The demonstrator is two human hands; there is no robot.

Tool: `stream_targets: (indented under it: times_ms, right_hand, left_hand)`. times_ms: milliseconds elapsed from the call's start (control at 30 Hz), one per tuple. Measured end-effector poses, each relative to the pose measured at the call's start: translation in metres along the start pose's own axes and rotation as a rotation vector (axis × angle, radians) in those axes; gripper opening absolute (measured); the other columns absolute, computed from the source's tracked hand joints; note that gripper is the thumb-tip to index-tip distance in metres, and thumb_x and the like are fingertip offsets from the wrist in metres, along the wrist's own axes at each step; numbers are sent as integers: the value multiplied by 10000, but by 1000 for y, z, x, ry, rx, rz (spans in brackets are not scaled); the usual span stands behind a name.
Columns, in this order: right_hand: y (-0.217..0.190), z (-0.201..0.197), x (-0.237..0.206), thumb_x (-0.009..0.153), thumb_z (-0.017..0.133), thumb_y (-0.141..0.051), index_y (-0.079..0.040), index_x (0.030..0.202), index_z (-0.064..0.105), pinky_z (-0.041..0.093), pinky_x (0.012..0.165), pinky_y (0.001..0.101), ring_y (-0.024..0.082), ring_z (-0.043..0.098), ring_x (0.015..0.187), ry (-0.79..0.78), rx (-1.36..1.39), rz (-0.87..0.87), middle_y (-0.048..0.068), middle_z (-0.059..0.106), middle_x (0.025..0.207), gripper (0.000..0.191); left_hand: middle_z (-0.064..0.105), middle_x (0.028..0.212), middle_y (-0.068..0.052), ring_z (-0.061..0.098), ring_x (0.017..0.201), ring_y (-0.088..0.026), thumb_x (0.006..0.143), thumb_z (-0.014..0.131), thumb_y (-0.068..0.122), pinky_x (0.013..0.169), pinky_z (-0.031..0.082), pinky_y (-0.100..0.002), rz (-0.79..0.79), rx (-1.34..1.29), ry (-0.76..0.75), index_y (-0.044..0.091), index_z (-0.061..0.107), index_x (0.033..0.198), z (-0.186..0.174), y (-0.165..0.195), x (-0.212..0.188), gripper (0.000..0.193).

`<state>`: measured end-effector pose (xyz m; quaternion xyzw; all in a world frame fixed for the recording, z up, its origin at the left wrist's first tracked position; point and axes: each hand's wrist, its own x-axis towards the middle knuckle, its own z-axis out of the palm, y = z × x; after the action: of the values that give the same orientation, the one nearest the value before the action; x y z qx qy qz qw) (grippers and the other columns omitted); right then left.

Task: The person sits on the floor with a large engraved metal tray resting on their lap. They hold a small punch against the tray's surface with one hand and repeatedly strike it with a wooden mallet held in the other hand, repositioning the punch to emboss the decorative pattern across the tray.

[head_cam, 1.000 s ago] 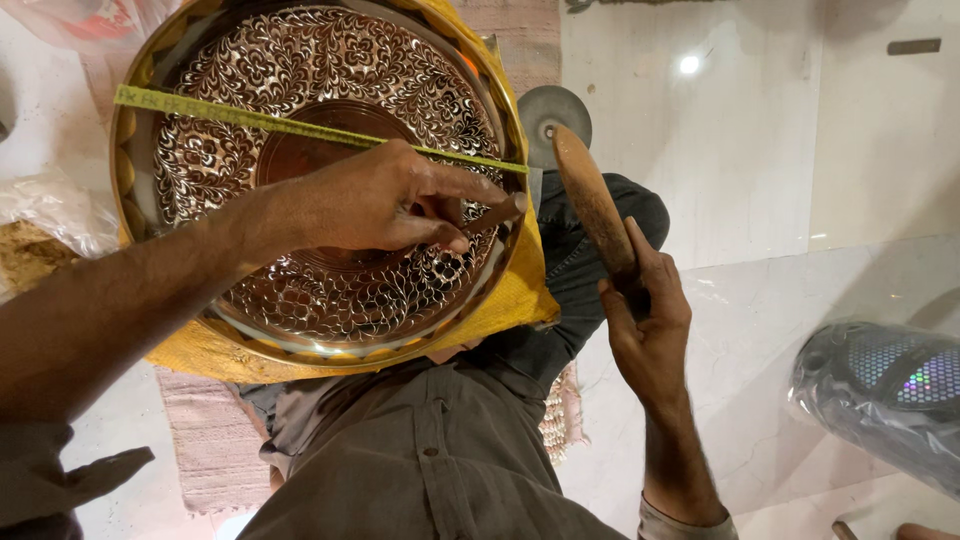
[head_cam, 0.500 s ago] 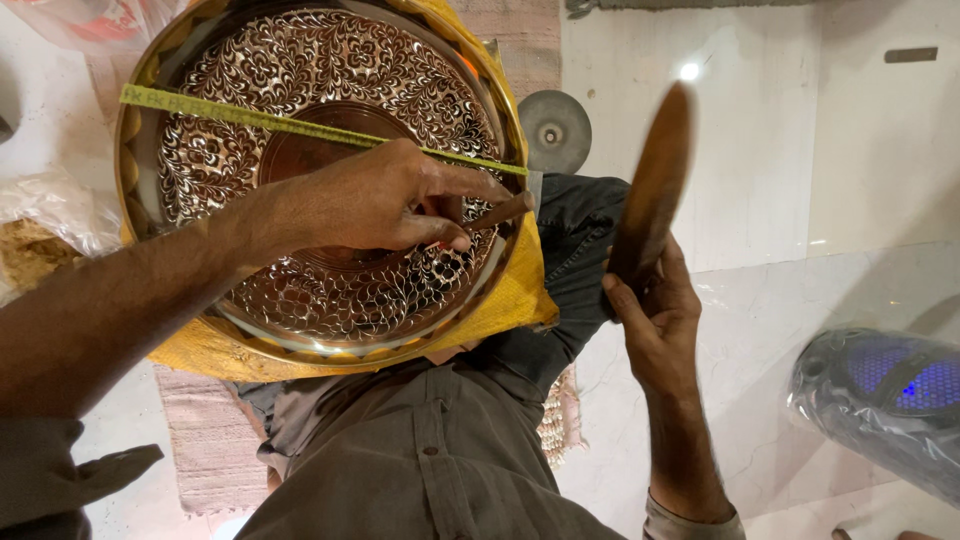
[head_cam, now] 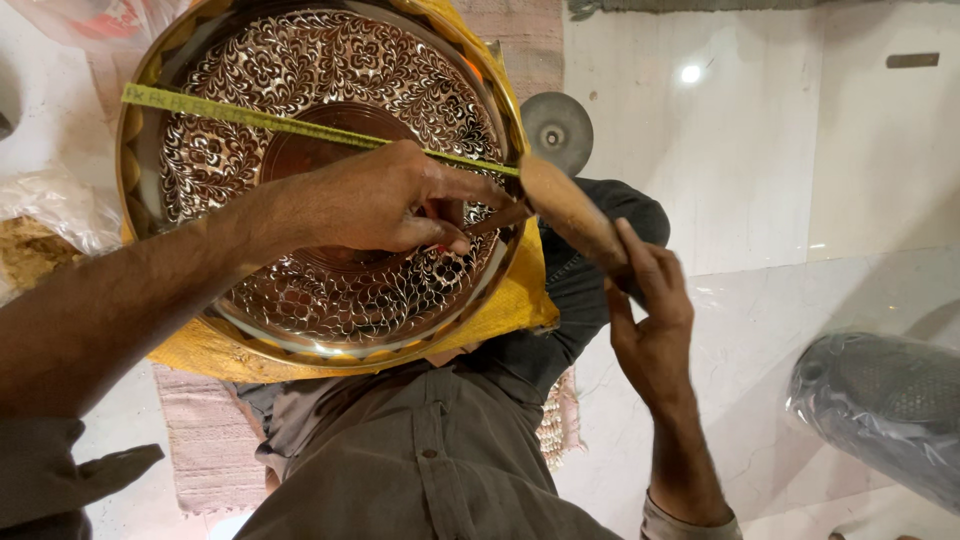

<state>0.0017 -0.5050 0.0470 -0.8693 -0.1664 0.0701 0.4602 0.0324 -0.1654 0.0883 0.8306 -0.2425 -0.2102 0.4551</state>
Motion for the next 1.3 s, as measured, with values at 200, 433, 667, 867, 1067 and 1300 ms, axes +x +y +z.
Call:
stream_targets:
  times_ms: [200,433,667,867,1067,1300]
  right_hand:
    - [2,-1,0,995,636,87,-109,1563,482,617,932,302,189,648,1151,13,-17,-44,135,611,1286,621]
    - [3,-1,-2,980,653,75,-105,1537,499,630,1008,321,234,646,1240,15,-321,-140,157,595,1335,605]
    - [1,-4,-3,993,654,68,-106,1557,485,592,1045,320,220,638,1233,2,-131,-48,148,608,1321,614]
    - [3,-4,-6,991,642,88,-87,1563,480,598,1011,292,209,636,1213,-2,-142,-85,145,602,1309,620]
    - [11,-6,-12,972,671,85,-73,1519,512,555,879,292,228,597,1061,41,-266,-33,155,565,1188,591]
    - [6,-2,-18,963,660,90,-68,1466,561,490,749,319,220,513,898,131,-81,86,160,517,1072,536]
  left_hand:
    - [810,953,-69,799,778,-161,897,771,236,814,651,-353,-40,16,-24,261,597,1397,1,-3,1,531]
    - [824,993,-21,804,831,-114,897,714,135,839,659,-320,-17,-91,-22,376,566,1426,1,-3,-3,599]
    - [792,1112,-9,794,831,-120,894,735,154,812,659,-318,-13,-66,-23,383,567,1421,4,-5,-2,599]
    - [797,1086,-10,799,824,-117,910,721,176,820,657,-321,-55,-76,-38,388,558,1430,1,1,0,585]
    - [819,946,-29,796,806,-108,927,688,142,822,655,-309,-37,-62,-41,375,549,1437,-2,7,2,578]
    - [813,945,-34,798,779,-108,936,672,104,804,665,-298,25,-47,-18,296,552,1454,-6,8,3,565]
